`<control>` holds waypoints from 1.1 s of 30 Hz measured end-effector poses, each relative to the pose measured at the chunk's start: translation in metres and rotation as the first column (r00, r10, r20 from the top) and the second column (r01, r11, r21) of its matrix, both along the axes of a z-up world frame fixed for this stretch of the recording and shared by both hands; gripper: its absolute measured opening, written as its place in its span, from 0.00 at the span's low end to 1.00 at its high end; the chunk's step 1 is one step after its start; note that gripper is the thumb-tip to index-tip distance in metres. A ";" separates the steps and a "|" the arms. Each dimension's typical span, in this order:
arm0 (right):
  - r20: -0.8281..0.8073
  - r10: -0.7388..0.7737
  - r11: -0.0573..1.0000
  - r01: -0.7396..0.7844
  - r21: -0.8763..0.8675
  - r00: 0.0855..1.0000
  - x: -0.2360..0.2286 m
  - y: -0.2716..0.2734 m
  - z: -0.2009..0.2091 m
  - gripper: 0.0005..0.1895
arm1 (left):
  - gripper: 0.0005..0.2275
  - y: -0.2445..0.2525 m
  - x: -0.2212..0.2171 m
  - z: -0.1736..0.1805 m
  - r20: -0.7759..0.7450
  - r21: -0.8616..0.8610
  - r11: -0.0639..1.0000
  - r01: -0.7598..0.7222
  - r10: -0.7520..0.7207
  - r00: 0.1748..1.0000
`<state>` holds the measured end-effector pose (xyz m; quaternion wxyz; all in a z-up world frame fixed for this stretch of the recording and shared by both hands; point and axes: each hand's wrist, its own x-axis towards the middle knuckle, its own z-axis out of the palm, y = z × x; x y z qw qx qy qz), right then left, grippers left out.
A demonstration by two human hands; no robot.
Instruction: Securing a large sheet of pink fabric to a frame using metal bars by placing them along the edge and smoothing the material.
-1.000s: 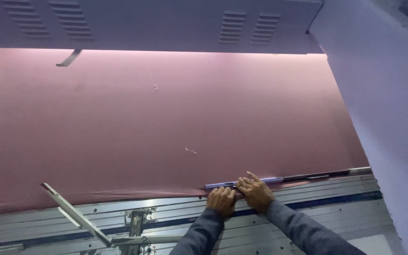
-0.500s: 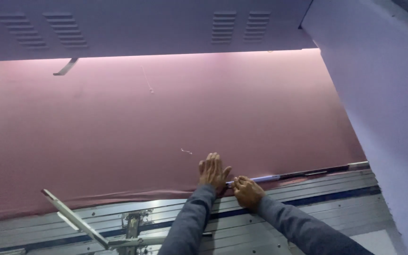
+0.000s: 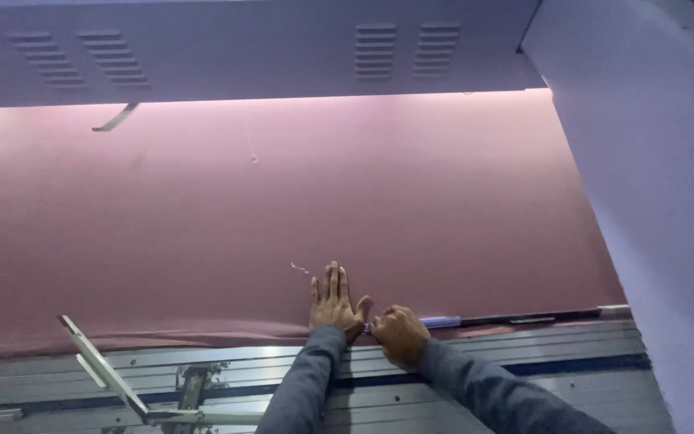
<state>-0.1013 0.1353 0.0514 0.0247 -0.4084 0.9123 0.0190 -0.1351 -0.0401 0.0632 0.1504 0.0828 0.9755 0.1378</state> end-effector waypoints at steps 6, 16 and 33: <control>0.521 -0.250 0.468 0.573 -0.673 0.816 0.001 -0.041 0.189 0.06 | 0.41 0.000 0.006 -0.007 0.003 -0.048 0.998 -0.029 0.029 1.000; 0.650 -0.654 0.083 0.892 -0.445 0.386 -0.057 -0.010 -0.036 0.39 | 0.41 0.003 0.000 -0.026 -0.061 -0.044 0.998 -0.039 0.036 0.997; 0.197 -0.828 0.541 0.841 0.028 0.526 -0.036 0.090 0.024 0.49 | 0.43 0.003 -0.007 -0.035 -0.030 -0.053 0.982 -0.181 0.180 0.983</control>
